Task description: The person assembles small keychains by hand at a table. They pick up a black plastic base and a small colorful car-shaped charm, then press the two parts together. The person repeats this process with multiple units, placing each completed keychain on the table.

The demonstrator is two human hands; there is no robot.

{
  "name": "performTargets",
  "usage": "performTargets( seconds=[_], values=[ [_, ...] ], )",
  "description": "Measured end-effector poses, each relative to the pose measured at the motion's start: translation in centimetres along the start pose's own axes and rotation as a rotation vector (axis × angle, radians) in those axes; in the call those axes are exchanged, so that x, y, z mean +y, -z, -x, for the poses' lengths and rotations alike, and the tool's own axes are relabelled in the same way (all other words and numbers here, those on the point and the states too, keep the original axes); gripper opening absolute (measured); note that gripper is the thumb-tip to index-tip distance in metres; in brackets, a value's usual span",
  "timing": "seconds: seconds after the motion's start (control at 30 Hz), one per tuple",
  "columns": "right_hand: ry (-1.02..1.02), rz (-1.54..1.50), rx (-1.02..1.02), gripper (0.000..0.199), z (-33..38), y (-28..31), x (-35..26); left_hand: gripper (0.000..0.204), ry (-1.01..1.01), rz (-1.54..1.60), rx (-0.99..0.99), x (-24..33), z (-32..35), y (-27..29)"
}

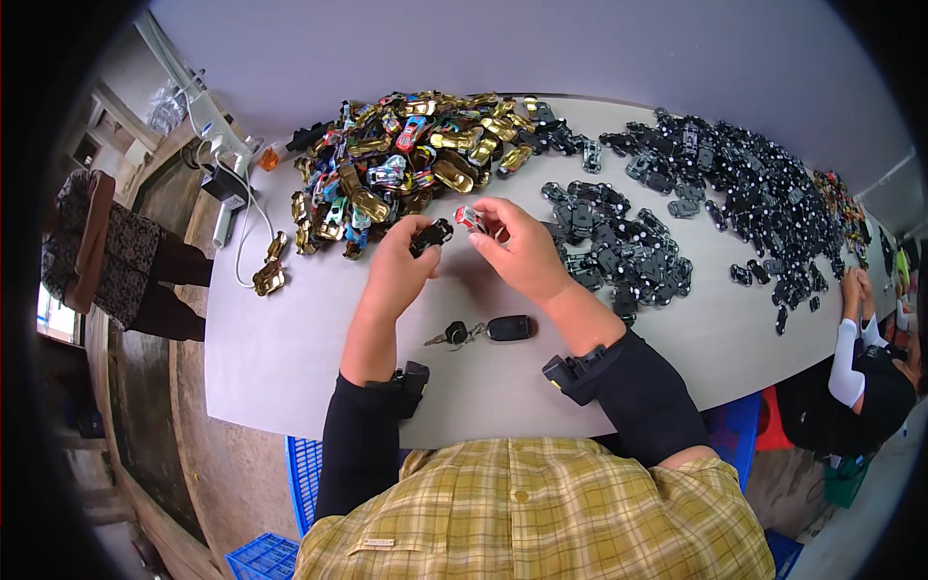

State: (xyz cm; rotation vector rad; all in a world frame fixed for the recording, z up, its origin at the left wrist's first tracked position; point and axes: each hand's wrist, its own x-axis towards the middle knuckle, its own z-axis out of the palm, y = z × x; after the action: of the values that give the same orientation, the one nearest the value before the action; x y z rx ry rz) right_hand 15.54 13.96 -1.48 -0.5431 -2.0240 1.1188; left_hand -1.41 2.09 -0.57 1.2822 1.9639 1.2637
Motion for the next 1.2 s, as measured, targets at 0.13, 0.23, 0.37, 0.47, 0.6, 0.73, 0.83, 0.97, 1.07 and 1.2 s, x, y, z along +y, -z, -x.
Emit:
performTargets(
  seconds=[0.13,0.23,0.37,0.47,0.6,0.73,0.83,0.97,1.07,1.2],
  values=[
    [0.029,-0.055,0.033,0.036,0.1,0.0,0.2,0.032,0.180,0.385,-0.133,0.9,0.1,-0.9],
    [-0.008,-0.158,0.031,0.035,0.1,0.1,-0.2,0.031,0.190,0.466,-0.127,1.2,0.4,-0.9],
    [-0.027,-0.147,-0.016,0.034,0.2,0.1,-0.1,0.028,0.208,0.463,-0.120,0.9,0.4,-1.0],
    [0.024,-0.064,-0.077,0.034,0.3,-0.1,0.4,0.028,0.173,0.504,-0.111,0.0,0.2,-1.2],
    [-0.028,-0.036,-0.159,0.034,0.5,-0.3,0.2,0.030,0.159,0.751,-0.037,-0.4,-0.1,-0.6],
    [-0.135,-0.149,-0.157,0.036,0.8,-0.7,0.0,0.031,0.166,0.928,0.000,0.1,0.0,-0.9],
    [-0.157,-0.178,-0.219,0.035,0.9,-0.9,-0.4,0.029,0.144,0.928,0.053,-0.5,-0.2,-1.1],
    [-0.127,-0.144,-0.201,0.035,1.1,-0.9,-0.5,0.028,0.167,0.879,-0.017,0.0,-0.3,-1.0],
    [-0.086,-0.103,-0.167,0.035,1.2,-1.3,-0.6,0.031,0.113,0.719,-0.078,0.2,0.2,-1.6],
    [-0.091,0.002,-0.133,0.034,1.3,-1.5,-0.7,0.036,0.119,0.716,-0.064,0.0,0.4,-3.0]
  ],
)
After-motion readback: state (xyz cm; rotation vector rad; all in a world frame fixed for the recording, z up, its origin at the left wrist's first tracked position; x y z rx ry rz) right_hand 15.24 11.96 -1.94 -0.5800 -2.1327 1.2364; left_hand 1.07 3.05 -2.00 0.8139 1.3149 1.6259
